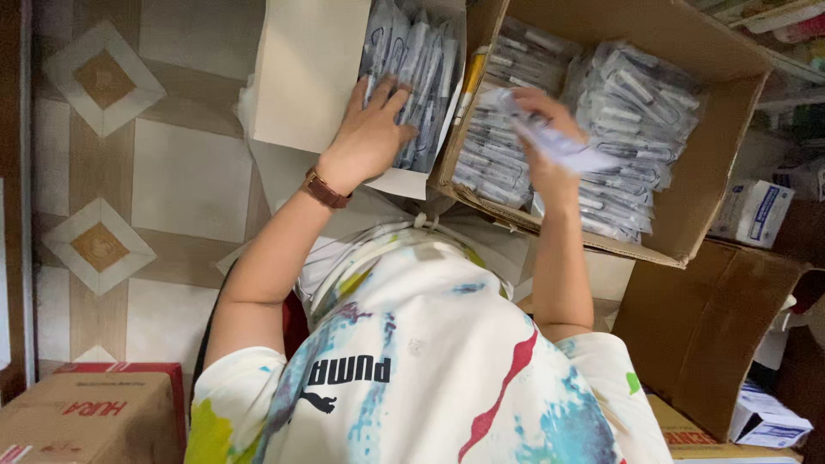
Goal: The person sorts individually packaged medical syringes by hand, moving them one at a time from a smaller box into a larger cardboard shipping carton.
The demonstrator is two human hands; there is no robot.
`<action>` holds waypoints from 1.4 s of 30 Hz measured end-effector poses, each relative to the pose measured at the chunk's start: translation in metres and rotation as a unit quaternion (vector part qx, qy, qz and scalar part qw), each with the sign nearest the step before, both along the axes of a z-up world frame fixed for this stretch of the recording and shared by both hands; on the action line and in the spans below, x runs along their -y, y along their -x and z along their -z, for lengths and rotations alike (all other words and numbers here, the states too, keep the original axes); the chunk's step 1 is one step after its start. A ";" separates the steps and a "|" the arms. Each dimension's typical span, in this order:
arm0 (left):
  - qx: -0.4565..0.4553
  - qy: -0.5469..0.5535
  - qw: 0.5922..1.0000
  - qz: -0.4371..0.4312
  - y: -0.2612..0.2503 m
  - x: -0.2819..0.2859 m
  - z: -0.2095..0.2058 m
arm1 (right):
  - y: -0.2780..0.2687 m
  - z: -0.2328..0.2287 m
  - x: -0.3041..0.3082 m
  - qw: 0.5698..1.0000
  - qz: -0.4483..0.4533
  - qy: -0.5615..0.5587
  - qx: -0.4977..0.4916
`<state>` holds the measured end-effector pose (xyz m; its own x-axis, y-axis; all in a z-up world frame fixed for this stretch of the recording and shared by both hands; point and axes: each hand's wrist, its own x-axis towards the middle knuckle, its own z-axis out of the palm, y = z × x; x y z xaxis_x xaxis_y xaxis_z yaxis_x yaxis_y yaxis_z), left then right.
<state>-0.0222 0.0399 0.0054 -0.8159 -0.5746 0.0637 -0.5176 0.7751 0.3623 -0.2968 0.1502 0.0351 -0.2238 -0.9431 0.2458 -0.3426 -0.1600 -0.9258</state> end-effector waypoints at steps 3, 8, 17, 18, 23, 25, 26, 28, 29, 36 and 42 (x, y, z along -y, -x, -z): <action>-0.016 0.000 1.000 0.003 0.000 0.002 0.003 | -0.019 -0.003 -0.002 0.988 -0.052 -0.032 -0.144; -0.011 0.012 1.000 0.016 -0.003 0.008 0.007 | -0.047 -0.009 0.009 0.952 -0.130 0.015 -0.278; -0.033 -0.032 0.999 0.012 -0.007 0.012 0.007 | -0.049 -0.006 0.014 0.998 -0.013 -0.062 -0.016; -0.033 -0.038 0.999 0.010 -0.007 0.012 0.007 | -0.051 -0.004 0.018 0.995 0.001 -0.102 0.003; -0.018 -0.038 0.999 0.015 -0.007 0.012 0.007 | -0.075 0.005 0.042 0.968 0.062 -0.233 -0.072; -0.015 -0.036 0.999 0.015 -0.008 0.013 0.006 | -0.082 0.007 0.053 0.952 0.060 -0.277 -0.113; -0.016 -0.035 0.999 0.013 -0.007 0.012 0.006 | -0.083 0.009 0.055 0.954 0.052 -0.264 -0.135; -0.012 -0.028 0.999 0.014 -0.006 0.014 0.007 | -0.086 0.014 0.058 0.954 0.034 -0.237 -0.180; -0.006 -0.023 1.000 0.016 -0.006 0.013 0.007 | -0.086 0.018 0.058 0.951 0.031 -0.248 -0.182; -0.003 -0.016 1.000 0.020 -0.004 0.012 0.009 | -0.083 0.047 0.065 0.930 0.006 -0.191 -0.313; -0.004 -0.012 1.000 0.014 -0.002 0.008 0.011 | -0.087 0.055 0.080 0.888 0.020 -0.227 -0.400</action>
